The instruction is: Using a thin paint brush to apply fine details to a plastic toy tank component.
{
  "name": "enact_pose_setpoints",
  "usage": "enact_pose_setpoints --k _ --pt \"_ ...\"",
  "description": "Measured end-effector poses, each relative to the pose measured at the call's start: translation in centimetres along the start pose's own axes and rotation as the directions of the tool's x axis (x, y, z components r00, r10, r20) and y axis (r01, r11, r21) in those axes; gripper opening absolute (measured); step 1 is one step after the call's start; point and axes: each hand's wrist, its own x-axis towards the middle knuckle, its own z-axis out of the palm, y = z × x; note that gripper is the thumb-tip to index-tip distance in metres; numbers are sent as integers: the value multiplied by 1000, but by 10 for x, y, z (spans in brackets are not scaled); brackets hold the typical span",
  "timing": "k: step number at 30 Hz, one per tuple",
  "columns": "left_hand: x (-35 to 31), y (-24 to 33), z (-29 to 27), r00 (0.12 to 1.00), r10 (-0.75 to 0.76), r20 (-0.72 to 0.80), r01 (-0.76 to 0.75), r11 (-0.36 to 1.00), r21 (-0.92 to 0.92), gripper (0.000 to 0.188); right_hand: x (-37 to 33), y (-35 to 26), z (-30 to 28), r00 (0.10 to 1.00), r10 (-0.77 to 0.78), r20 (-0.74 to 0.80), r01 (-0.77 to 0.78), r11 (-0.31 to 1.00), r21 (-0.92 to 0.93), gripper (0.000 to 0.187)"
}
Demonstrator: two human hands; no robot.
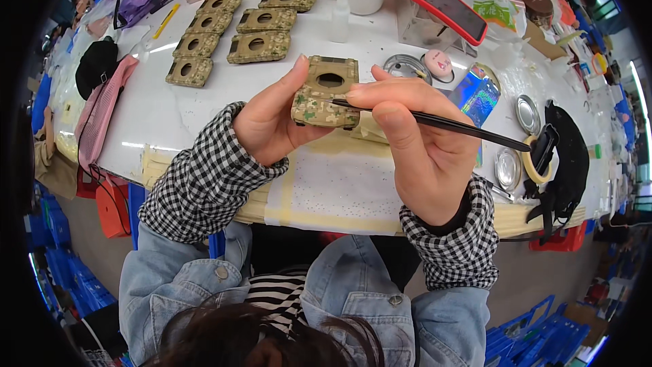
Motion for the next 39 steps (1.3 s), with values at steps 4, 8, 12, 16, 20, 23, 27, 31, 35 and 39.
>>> enact_pose_setpoints --k 4,8,12,16,20,23,27,31,35,39 --pt "-1 -1 1 1000 -13 -13 14 1000 20 51 1 0 2 1000 8 16 -7 1000 -25 16" --pt "-2 -2 2 999 -22 -49 24 999 33 51 0 -1 4 1000 29 7 -29 999 -29 16" --pt "1 -4 0 1000 -8 2 8 1000 20 51 0 0 5 1000 26 -4 -26 999 -26 15" --pt "1 -4 0 1000 -1 -11 1 1000 23 50 0 1 5 1000 18 3 -17 999 -32 15" --pt "2 -5 -1 1000 -2 -20 2 1000 21 49 0 -1 4 999 26 20 -24 997 -74 14" --pt "1 -4 -1 1000 8 -11 -8 1000 27 48 0 -1 3 999 44 31 -42 995 -87 15" --pt "1 -4 0 1000 10 -7 -9 999 35 49 0 2 3 1000 14 24 -12 995 -97 15" --pt "1 -5 -1 1000 7 -12 -6 999 40 49 0 1 4 1000 11 14 -9 995 -96 14" --pt "2 -5 -1 1000 -1 -28 2 999 40 49 1 1 5 1000 -2 22 4 995 -95 14" --pt "2 -5 -2 1000 2 -28 -1 999 36 49 1 2 4 999 -18 33 21 992 -122 13"
